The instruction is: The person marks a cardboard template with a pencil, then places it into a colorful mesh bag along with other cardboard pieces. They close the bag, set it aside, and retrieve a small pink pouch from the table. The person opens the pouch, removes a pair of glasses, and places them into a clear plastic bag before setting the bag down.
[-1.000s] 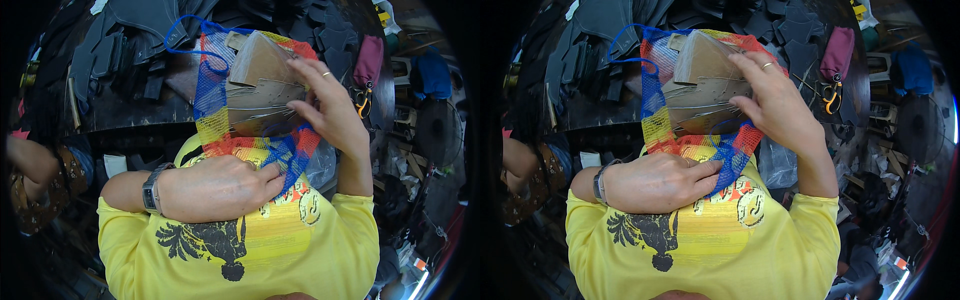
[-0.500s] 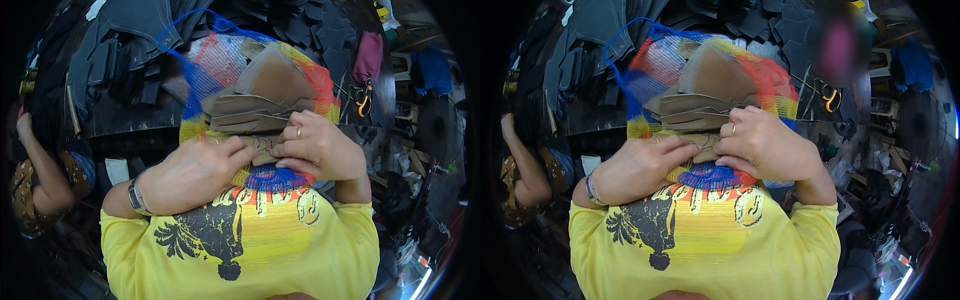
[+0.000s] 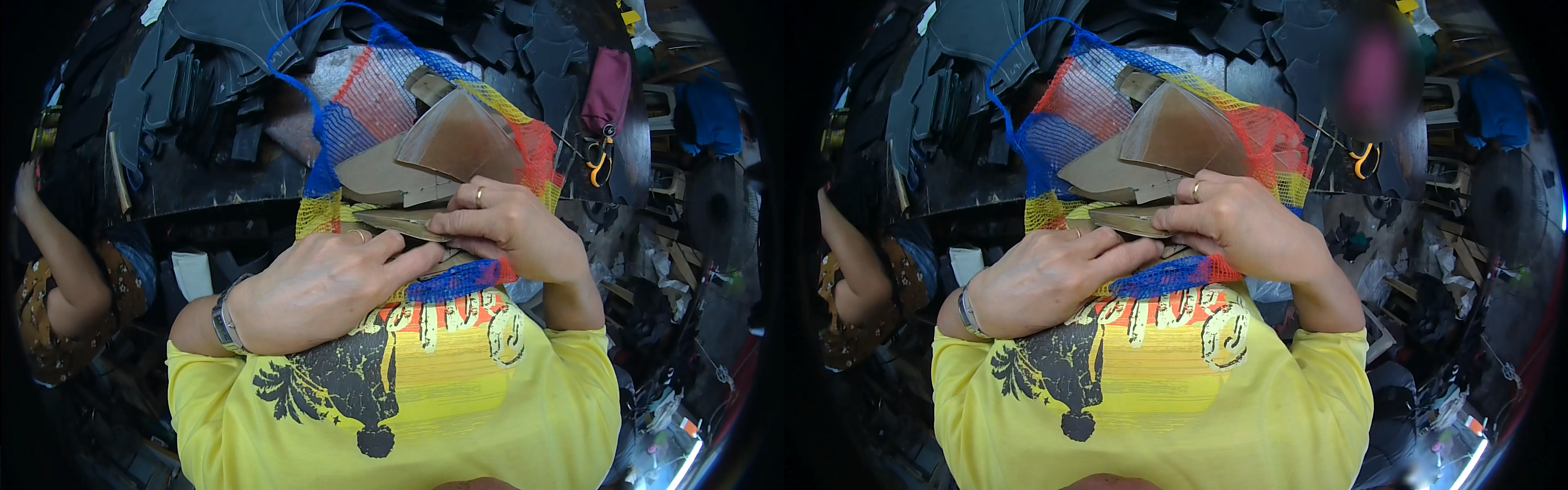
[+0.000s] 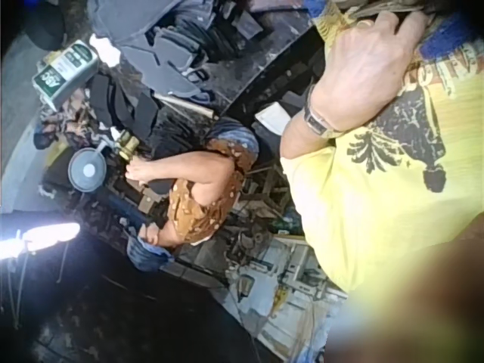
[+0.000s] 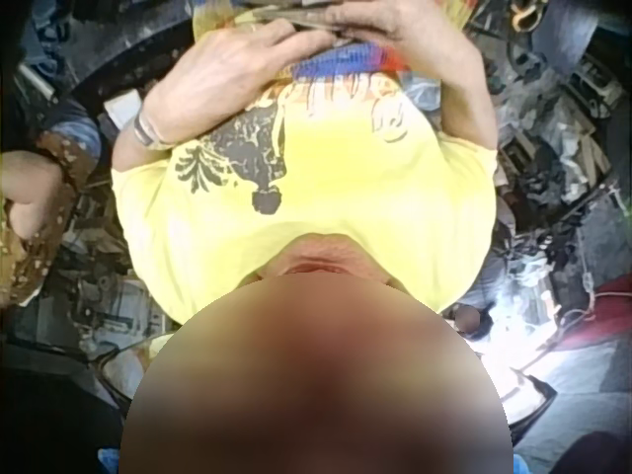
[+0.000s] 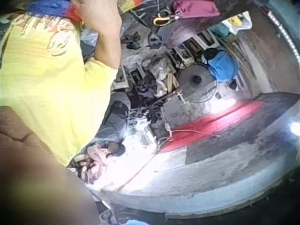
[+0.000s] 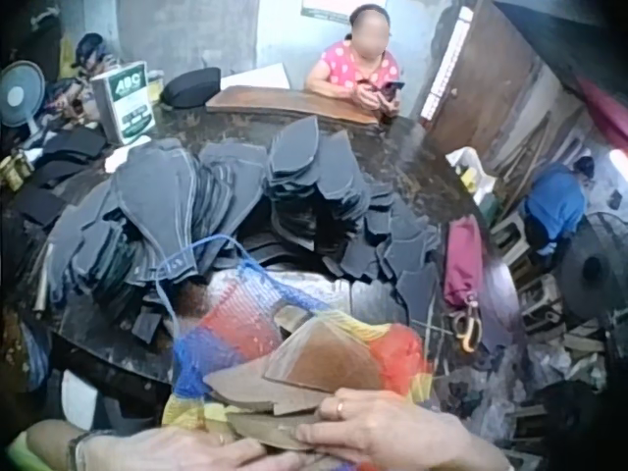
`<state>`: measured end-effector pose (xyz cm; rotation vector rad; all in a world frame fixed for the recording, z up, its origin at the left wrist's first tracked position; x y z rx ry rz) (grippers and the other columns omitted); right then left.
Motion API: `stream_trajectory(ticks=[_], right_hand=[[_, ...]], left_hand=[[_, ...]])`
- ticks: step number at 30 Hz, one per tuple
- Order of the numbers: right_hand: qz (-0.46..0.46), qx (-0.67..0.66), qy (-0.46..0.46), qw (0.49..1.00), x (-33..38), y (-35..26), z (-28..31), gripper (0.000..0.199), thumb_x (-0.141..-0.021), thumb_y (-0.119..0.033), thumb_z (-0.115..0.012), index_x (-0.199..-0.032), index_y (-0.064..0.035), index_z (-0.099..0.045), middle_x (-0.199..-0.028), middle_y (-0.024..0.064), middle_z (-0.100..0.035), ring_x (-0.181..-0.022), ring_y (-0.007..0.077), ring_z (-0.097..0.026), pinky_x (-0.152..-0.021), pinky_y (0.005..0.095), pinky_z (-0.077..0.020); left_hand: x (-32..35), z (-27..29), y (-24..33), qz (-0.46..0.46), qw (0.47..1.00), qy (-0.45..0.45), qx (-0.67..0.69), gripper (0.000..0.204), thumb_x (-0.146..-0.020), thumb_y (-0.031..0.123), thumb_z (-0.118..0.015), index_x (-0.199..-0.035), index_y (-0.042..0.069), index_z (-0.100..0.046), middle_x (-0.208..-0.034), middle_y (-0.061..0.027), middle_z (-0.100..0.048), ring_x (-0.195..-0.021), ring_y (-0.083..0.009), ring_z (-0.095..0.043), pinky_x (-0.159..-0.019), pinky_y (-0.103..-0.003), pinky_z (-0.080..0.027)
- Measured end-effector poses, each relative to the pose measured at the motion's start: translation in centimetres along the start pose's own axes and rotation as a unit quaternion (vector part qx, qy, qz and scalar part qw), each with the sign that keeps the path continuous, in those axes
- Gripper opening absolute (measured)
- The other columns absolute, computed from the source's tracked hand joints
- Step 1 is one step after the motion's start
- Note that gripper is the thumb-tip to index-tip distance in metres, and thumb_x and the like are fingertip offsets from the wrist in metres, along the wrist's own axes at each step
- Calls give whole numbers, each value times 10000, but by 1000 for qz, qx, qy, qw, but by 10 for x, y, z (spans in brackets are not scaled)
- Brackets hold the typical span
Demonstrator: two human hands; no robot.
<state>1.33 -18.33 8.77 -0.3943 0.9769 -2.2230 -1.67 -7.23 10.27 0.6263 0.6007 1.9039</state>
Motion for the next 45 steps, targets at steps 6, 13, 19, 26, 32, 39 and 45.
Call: stream_trajectory(ticks=[6,13,19,26,32,39,45], right_hand=[[5,44,-13,999,7,-12,-5,324,-783,-82,-794,-1104,-55,-754,-907,101,-649,-857,307,-639,-730,387,-530],[-198,193,218,936,32,9,50,380,-828,-89,-800,-1190,-32,-702,-1086,148,-703,-1014,321,-672,-827,387,-534],[-155,133,184,962,22,9,37,376,-828,-68,-792,-1183,-2,-684,-1107,168,-700,-1028,336,-667,-888,375,-517],[-35,-46,-38,998,16,-10,0,202,-857,-93,-776,-1029,2,-729,-985,135,-704,-920,318,-682,-813,372,-546],[-79,-10,145,986,7,-6,30,428,-827,52,-737,-1244,-18,-673,-1261,150,-671,-1066,282,-684,-861,346,-561],[-28,47,91,994,-23,-11,3,760,-786,59,-738,-1491,-105,-507,-1404,171,-578,-1206,380,-621,-943,409,-541],[-10,41,124,991,-43,-20,16,500,-805,69,-718,-1282,-62,-643,-1133,170,-605,-978,340,-663,-825,358,-542]], left_hand=[[4,5,-5,33,998,38,23,506,-866,73,-591,-1360,-17,-526,-962,-115,-615,-870,-281,-700,-710,-391,-576],[9,0,-2,14,1000,17,-7,410,-853,76,-605,-1251,-18,-631,-956,-121,-609,-905,-277,-690,-742,-382,-570],[8,5,0,1,998,55,-32,319,-837,91,-624,-1132,-5,-701,-955,-123,-602,-956,-282,-659,-799,-388,-544],[9,17,6,-61,986,137,-73,250,-843,102,-622,-1050,-17,-697,-1185,-166,-589,-1087,-306,-631,-873,-377,-527],[6,-2,2,-67,994,78,22,237,-860,76,-600,-1059,-52,-607,-1259,-205,-591,-1090,-328,-671,-920,-388,-544],[3,-11,-5,-39,999,12,26,297,-887,113,-606,-1140,-42,-622,-1316,-191,-614,-1178,-329,-654,-970,-394,-554],[4,-3,-12,-26,997,3,66,330,-915,114,-572,-1204,-45,-572,-1281,-214,-604,-1134,-376,-657,-951,-424,-547]])
Point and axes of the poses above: each hand's wrist, its own x-axis away from the middle knuckle, its own z-axis out of the back of the hand, y = z × x, the point moved 10 cm from there along -x, towards the middle knuckle
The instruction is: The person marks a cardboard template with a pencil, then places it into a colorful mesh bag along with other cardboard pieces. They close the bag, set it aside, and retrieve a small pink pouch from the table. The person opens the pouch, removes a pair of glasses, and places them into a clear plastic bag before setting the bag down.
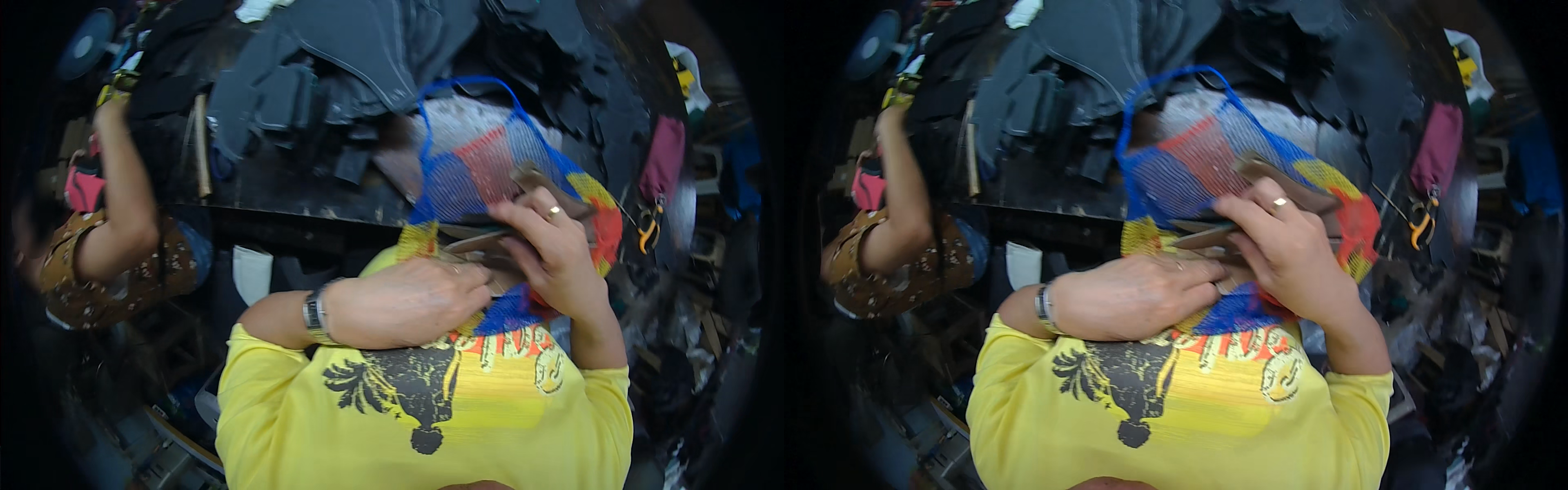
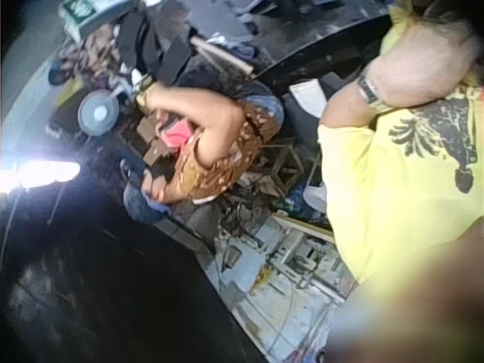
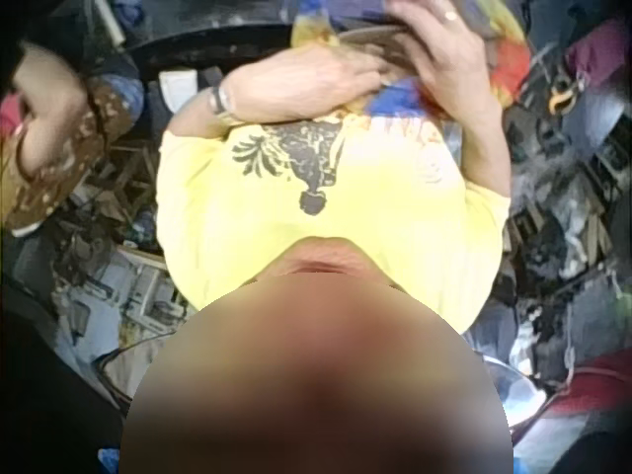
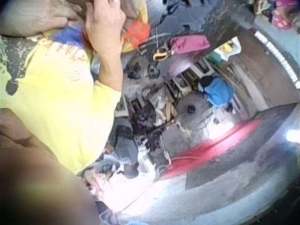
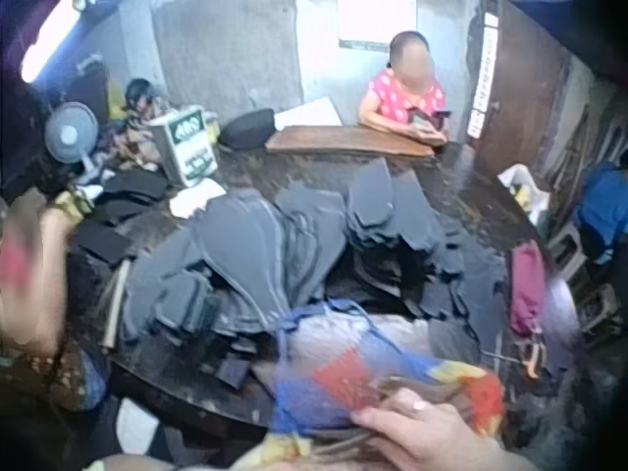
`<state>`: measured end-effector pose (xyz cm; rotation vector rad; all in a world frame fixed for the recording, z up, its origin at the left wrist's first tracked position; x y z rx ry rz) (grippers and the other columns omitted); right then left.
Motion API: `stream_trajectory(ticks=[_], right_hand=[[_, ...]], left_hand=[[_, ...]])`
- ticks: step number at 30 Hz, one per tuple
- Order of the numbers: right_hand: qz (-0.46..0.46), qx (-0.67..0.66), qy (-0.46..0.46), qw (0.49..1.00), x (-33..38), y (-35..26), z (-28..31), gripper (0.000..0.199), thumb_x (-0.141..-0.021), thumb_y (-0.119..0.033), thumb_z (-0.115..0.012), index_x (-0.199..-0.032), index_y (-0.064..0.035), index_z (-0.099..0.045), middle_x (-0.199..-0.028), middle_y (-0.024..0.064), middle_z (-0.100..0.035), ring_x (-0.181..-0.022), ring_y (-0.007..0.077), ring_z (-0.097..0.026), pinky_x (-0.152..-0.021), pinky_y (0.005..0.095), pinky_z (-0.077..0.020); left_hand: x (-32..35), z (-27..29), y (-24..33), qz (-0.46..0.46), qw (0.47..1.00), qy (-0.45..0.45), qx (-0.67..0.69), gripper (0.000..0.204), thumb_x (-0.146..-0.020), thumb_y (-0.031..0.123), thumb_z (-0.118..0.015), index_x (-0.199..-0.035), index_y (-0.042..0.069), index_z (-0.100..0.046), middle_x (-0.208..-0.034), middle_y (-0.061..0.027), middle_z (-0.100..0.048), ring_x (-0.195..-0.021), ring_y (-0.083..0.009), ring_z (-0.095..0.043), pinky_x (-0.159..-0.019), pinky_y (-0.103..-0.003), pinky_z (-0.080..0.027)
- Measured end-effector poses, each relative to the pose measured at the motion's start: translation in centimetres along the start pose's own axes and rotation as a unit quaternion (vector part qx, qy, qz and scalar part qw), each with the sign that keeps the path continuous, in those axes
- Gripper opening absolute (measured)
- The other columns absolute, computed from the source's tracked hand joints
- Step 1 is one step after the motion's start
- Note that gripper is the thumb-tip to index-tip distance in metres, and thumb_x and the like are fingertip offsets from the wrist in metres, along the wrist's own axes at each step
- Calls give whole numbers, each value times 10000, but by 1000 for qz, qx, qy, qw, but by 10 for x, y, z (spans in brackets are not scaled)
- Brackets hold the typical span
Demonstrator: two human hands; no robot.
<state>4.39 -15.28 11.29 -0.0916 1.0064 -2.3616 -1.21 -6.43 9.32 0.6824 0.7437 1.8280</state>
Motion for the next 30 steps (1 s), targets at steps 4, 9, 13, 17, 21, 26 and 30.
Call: stream_trajectory(ticks=[4,9,13,17,21,26,30], right_hand=[[-14,-38,57,998,2,4,27,209,-828,91,-699,-1011,-8,-684,-982,137,-629,-914,258,-665,-721,311,-515],[-83,-314,136,936,27,19,41,204,-770,136,-591,-937,41,-659,-977,128,-658,-928,207,-657,-797,283,-493],[-31,-313,91,945,39,8,45,232,-711,66,-588,-917,15,-684,-997,188,-693,-912,246,-662,-848,331,-510],[-44,-345,126,929,54,17,48,111,-744,-2,-678,-853,-17,-667,-952,181,-691,-886,242,-648,-827,330,-498],[-77,-413,225,879,67,32,48,184,-814,-108,-772,-772,-62,-599,-893,157,-666,-823,212,-612,-793,319,-478],[-24,-492,208,845,59,41,43,242,-859,-113,-767,-743,-69,-560,-863,165,-645,-783,203,-597,-728,304,-487],[18,-538,168,826,56,53,41,205,-892,-109,-738,-764,-66,-583,-885,178,-651,-782,217,-614,-713,315,-506]], left_hand=[[-2,-4,-10,10,998,-31,51,344,-930,133,-594,-1233,-29,-558,-1171,-217,-629,-1069,-402,-656,-887,-460,-548],[-2,6,-9,-34,997,47,50,339,-895,172,-661,-1143,-50,-596,-950,-217,-650,-946,-380,-684,-788,-449,-556],[0,-3,-14,-26,999,18,22,362,-888,214,-694,-1143,-38,-642,-989,-209,-653,-955,-379,-683,-799,-452,-559],[0,-5,-16,-27,997,-7,71,452,-875,222,-722,-1232,-21,-588,-1220,-197,-613,-1056,-398,-654,-906,-467,-544],[-2,-2,-15,-29,997,-8,67,427,-883,204,-710,-1225,-19,-586,-1297,-199,-595,-1122,-402,-639,-924,-459,-541],[-2,-4,-18,-11,996,-43,79,461,-866,177,-712,-1264,-16,-580,-1371,-191,-573,-1166,-395,-629,-946,-449,-539],[2,1,-16,-20,997,-16,70,570,-846,165,-723,-1370,18,-556,-1412,-174,-563,-1179,-374,-631,-965,-438,-539]])
Point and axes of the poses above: each hand's wrist, its own x-axis away from the middle knuckle, its own z-axis out of the back of the hand, y = z × x, the point moved 10 cm from there along -x, towards the middle knuckle
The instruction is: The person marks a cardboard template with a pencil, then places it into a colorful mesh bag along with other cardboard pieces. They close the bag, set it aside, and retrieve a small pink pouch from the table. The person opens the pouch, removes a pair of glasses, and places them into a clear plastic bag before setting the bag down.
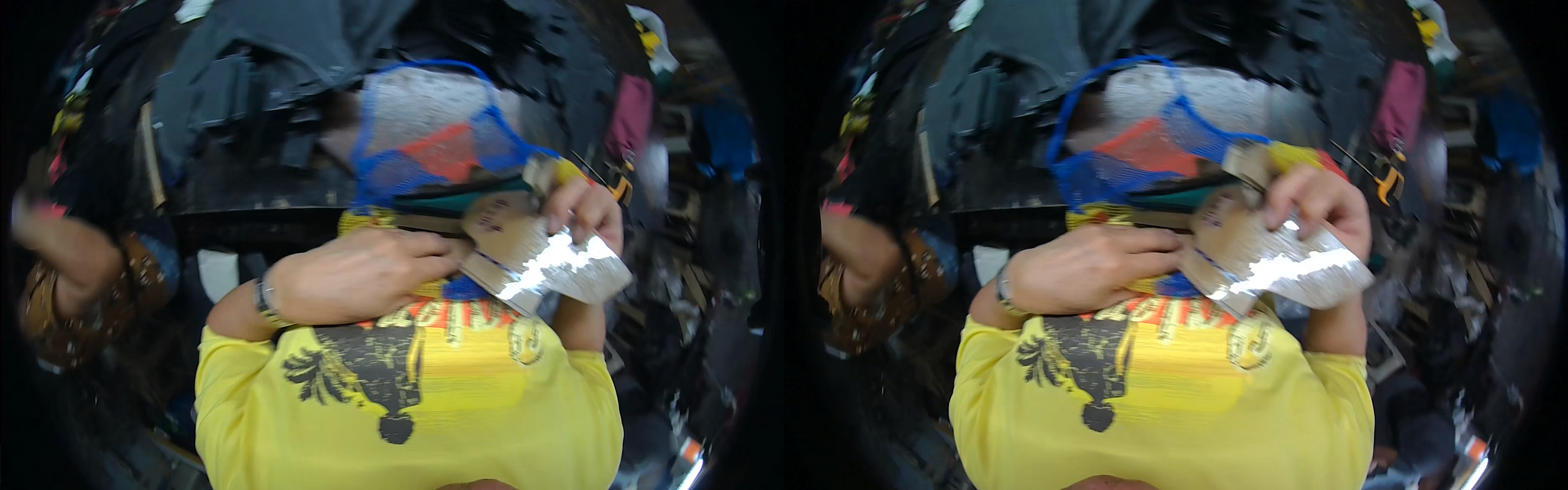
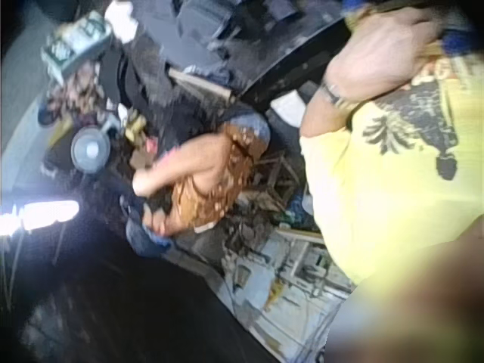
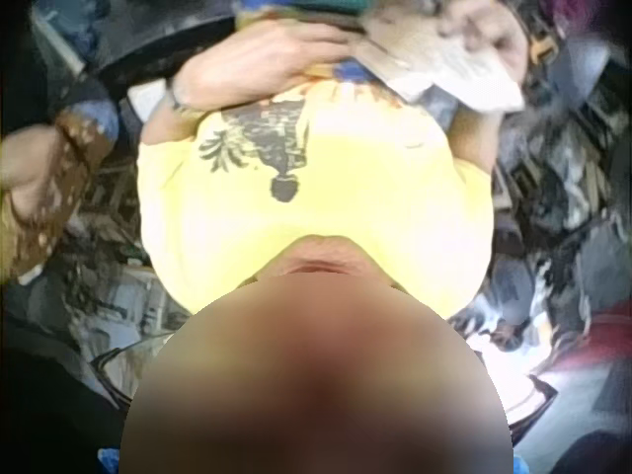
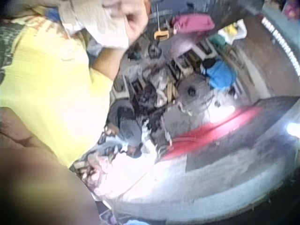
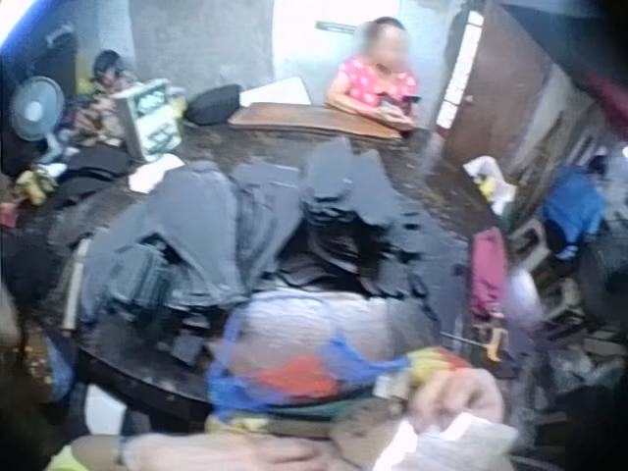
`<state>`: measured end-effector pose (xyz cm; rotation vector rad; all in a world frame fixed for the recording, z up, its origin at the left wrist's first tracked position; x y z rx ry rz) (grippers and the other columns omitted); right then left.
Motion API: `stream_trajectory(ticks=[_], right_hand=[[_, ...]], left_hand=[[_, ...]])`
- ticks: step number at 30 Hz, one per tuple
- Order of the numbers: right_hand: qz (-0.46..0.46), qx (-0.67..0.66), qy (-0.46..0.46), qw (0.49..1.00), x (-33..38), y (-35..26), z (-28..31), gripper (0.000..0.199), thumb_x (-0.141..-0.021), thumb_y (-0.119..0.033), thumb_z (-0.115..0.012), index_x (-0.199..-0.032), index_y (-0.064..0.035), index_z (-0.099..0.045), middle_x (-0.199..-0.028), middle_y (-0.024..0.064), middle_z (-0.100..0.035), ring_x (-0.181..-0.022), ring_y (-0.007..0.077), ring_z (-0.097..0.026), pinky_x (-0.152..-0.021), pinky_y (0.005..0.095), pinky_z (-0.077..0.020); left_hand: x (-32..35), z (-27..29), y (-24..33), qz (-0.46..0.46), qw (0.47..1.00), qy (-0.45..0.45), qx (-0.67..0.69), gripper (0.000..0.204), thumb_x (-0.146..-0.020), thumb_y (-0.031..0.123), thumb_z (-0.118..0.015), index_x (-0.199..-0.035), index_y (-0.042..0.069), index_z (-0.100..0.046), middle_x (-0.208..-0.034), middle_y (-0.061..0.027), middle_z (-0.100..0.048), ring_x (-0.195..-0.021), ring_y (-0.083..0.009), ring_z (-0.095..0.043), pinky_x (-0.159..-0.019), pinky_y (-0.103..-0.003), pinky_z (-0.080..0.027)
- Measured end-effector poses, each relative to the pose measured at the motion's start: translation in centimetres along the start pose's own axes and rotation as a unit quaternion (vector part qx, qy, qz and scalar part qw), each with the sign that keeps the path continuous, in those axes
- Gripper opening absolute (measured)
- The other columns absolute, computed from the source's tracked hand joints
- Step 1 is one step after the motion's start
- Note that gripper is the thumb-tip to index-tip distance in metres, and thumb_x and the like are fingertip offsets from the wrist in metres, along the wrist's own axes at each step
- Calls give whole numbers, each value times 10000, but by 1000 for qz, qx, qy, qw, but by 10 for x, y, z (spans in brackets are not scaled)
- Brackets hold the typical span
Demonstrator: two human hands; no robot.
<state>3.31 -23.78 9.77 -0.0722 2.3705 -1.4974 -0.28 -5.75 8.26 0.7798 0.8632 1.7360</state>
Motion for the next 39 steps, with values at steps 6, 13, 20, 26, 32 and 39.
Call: stream_trajectory(ticks=[6,13,20,26,32,39], right_hand=[[-30,-2,-33,999,6,4,-6,199,-954,-129,-686,-785,-68,-600,-900,154,-643,-833,275,-657,-820,381,-548],[-39,9,-79,996,4,11,-12,142,-830,-24,-713,-717,-52,-632,-853,137,-690,-843,303,-644,-796,418,-525],[-15,44,-78,996,4,11,-9,233,-878,-113,-734,-678,-104,-616,-800,113,-696,-937,315,-623,-972,499,-498],[11,58,-33,998,3,1,-7,213,-825,-175,-806,-695,-101,-655,-814,111,-717,-964,320,-683,-1077,528,-440],[91,190,-33,977,-10,-49,-22,341,-705,100,-698,-1031,16,-757,-845,114,-684,-755,225,-630,-693,365,-524],[-135,584,-247,761,9,36,-52,333,-818,-13,-737,-1150,-34,-722,-1036,120,-668,-943,328,-665,-805,404,-541]], left_hand=[[-1,3,1,1,999,31,-14,546,-832,113,-735,-1359,46,-606,-1388,-169,-598,-1214,-363,-628,-996,-422,-534],[1,0,1,-2,1000,24,-20,542,-834,112,-739,-1353,41,-601,-1389,-157,-586,-1167,-353,-645,-983,-412,-540],[1,1,1,-5,999,30,-12,520,-841,118,-723,-1336,26,-593,-1333,-158,-593,-1140,-350,-654,-969,-408,-546],[1,8,9,-44,995,78,-30,475,-856,11,-601,-1329,-3,-574,-1192,-175,-610,-1061,-354,-673,-923,-404,-547],[0,7,9,-41,995,75,-44,480,-868,37,-595,-1347,7,-583,-1188,-169,-620,-1073,-351,-677,-921,-414,-551],[-1,4,6,8,999,40,-20,558,-875,37,-608,-1421,10,-496,-1236,-166,-592,-1023,-360,-686,-844,-424,-568]])
Point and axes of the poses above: each hand's wrist, its own x-axis away from the middle knuckle, its own z-axis out of the back of the hand, y = z × x, the point moved 10 cm from there along -x, towards the middle knuckle
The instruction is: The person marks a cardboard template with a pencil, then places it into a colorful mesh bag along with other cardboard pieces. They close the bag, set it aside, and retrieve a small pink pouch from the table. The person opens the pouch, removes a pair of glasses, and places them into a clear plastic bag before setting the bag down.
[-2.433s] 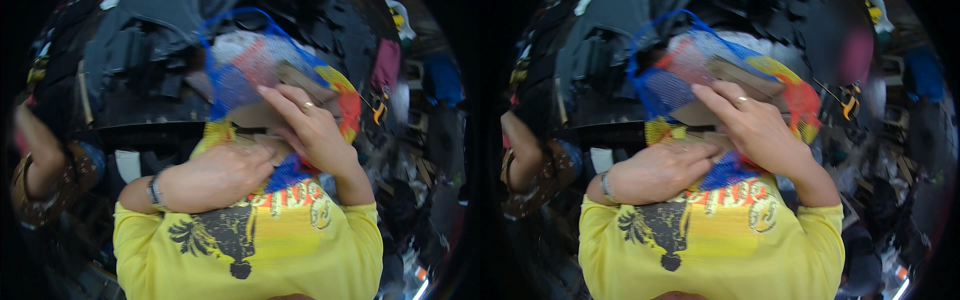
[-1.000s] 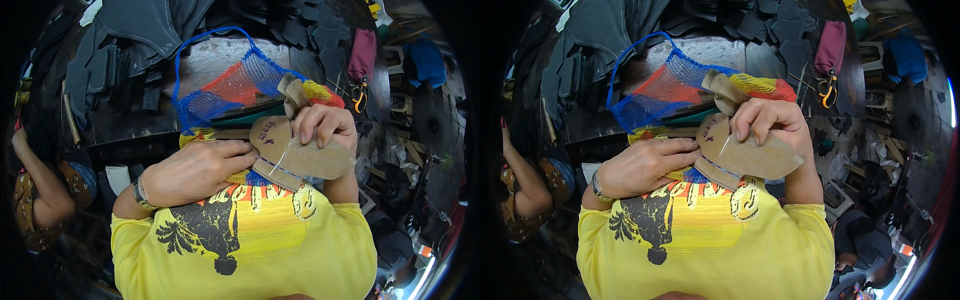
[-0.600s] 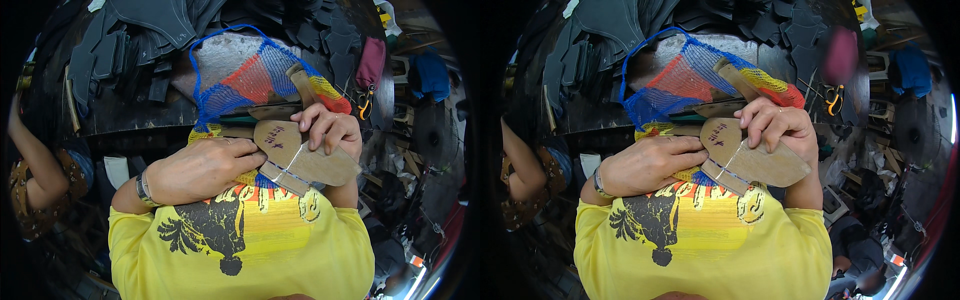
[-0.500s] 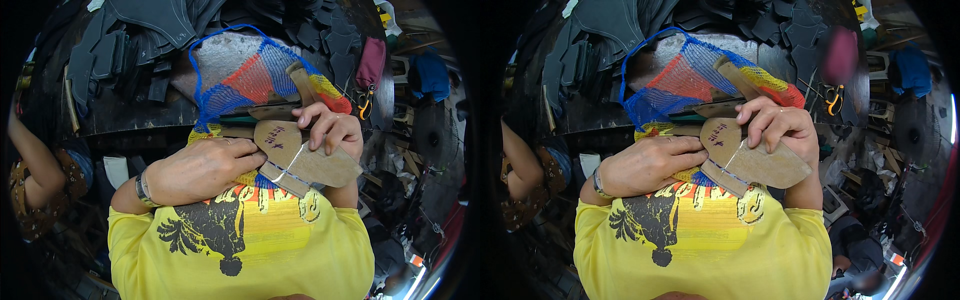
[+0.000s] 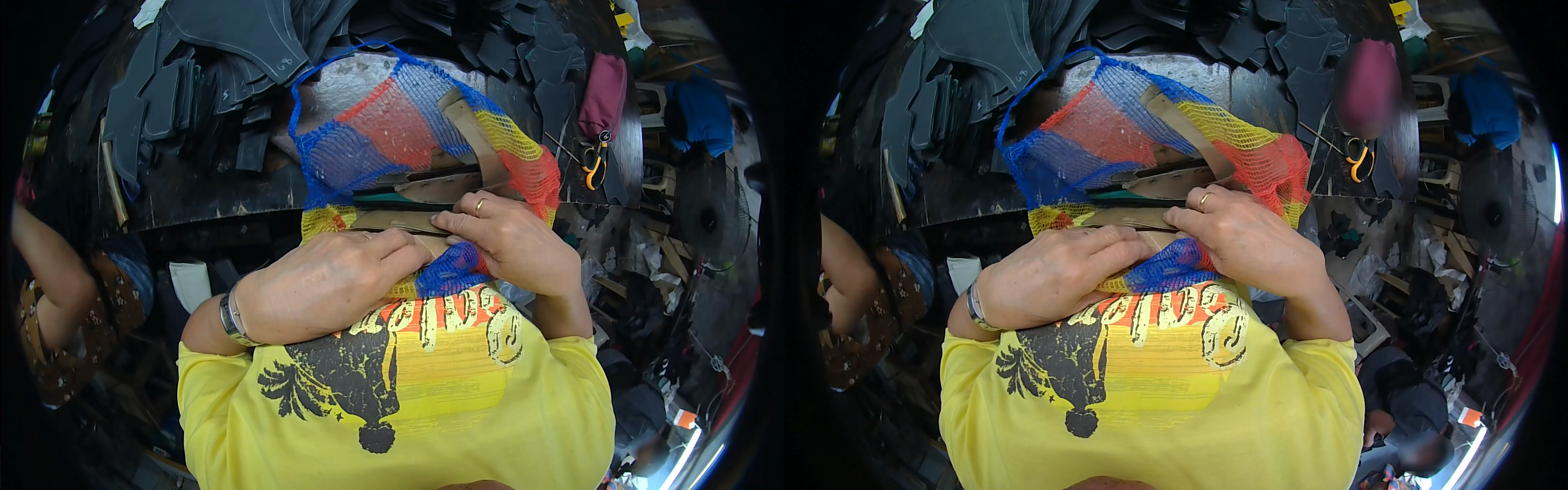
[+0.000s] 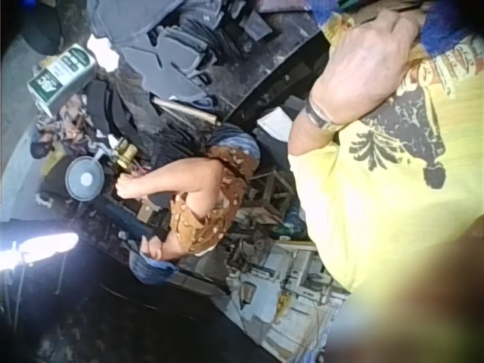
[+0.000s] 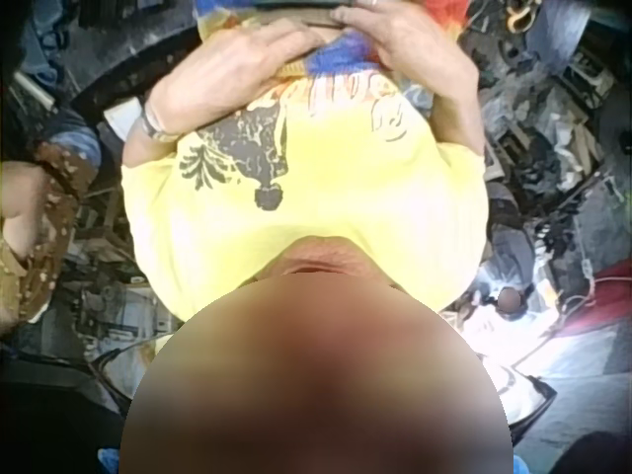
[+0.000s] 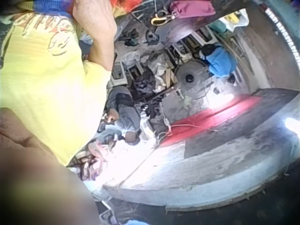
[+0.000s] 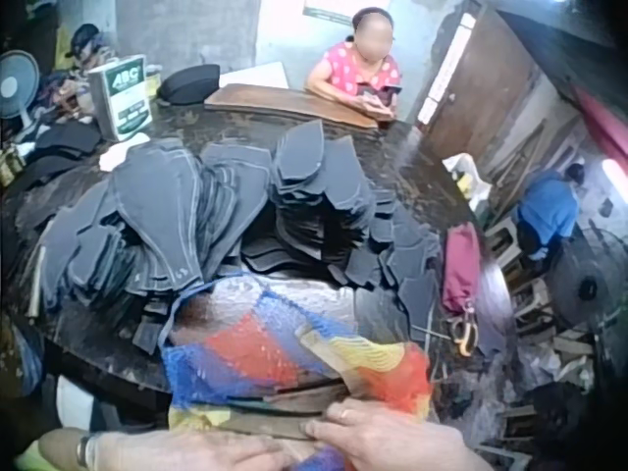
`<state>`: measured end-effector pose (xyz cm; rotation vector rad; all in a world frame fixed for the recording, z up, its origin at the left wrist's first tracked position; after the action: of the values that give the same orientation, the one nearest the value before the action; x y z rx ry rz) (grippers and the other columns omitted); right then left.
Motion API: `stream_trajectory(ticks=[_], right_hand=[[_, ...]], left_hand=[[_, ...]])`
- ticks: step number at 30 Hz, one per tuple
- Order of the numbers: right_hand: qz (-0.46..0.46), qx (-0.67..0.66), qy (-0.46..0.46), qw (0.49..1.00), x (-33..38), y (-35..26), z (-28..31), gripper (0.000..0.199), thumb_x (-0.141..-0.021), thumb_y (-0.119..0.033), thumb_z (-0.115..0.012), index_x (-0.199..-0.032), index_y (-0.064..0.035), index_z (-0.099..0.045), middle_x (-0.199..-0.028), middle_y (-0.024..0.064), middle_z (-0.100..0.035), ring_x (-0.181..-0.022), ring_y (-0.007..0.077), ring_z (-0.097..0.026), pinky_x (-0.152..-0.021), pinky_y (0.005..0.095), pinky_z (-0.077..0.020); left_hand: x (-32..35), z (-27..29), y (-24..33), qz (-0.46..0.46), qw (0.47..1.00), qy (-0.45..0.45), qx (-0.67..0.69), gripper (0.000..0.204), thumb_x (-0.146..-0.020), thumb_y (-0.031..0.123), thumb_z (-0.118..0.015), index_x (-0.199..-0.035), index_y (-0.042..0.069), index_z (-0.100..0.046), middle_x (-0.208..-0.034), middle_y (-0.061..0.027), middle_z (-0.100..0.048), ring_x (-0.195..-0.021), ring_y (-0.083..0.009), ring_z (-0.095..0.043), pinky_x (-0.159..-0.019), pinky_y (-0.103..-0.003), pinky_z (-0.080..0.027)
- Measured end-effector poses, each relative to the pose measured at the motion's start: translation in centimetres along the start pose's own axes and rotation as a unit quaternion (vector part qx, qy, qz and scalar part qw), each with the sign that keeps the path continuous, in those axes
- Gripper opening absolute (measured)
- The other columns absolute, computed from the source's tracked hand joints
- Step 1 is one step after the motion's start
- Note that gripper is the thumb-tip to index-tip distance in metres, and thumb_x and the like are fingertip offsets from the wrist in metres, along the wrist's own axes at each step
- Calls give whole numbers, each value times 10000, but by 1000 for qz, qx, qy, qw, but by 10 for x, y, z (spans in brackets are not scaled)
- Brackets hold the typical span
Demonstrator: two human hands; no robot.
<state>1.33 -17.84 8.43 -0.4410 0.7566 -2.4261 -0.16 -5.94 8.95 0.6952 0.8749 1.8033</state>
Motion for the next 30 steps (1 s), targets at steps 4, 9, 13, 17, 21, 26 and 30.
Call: stream_trajectory(ticks=[4,9,13,17,21,26,30], right_hand=[[23,-36,161,986,4,2,37,339,-852,-6,-750,-1189,-31,-718,-1029,123,-679,-927,279,-670,-801,365,-537],[-3,38,424,905,30,8,99,489,-802,-19,-811,-1273,-49,-683,-1076,146,-680,-879,289,-635,-748,364,-542],[-47,304,416,856,22,10,107,440,-805,-67,-797,-1232,-59,-689,-1000,122,-664,-888,296,-628,-792,397,-514],[-179,-68,235,953,8,71,77,139,-935,-63,-711,-1065,-15,-703,-797,35,-638,-729,140,-600,-658,293,-475],[-42,-299,383,873,23,55,105,158,-1020,-102,-656,-1117,16,-695,-876,-33,-661,-732,28,-554,-618,174,-421],[158,-283,502,802,35,19,158,213,-991,-31,-645,-1184,57,-648,-1054,95,-704,-910,115,-657,-822,223,-514],[237,-275,532,765,41,2,179,261,-992,-81,-616,-1204,71,-604,-1091,174,-706,-919,180,-693,-812,264,-558]], left_hand=[[-3,8,-9,44,998,34,35,720,-823,70,-705,-1485,49,-422,-1364,-166,-509,-1068,-383,-666,-844,-433,-569],[-16,-1,-7,6,998,25,-52,623,-844,87,-687,-1437,63,-502,-1305,-159,-542,-1102,-363,-618,-912,-428,-542],[-19,-8,-3,-30,995,14,-96,483,-886,96,-625,-1363,34,-577,-1206,-153,-594,-1081,-316,-592,-919,-400,-531],[-20,-7,0,-43,991,11,-127,467,-888,101,-620,-1350,36,-596,-1141,-133,-622,-1046,-301,-596,-868,-382,-533],[-17,3,10,-58,985,20,-159,448,-865,104,-624,-1308,31,-633,-1148,-130,-636,-1041,-301,-598,-848,-382,-528],[-3,36,44,-110,961,143,-212,402,-824,118,-661,-1218,68,-726,-1185,-119,-700,-1049,-292,-647,-881,-386,-541],[0,61,29,-4,956,197,-215,402,-789,64,-708,-1189,60,-747,-1195,-123,-701,-1051,-300,-669,-872,-388,-555]])
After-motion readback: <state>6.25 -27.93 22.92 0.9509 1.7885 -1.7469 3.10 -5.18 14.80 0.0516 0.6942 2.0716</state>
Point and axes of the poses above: each hand's wrist, its own x-axis away from the middle knuckle, its own z-axis out of the back of the hand, y = z × x, the point moved 10 cm from there along -x, towards the middle knuckle
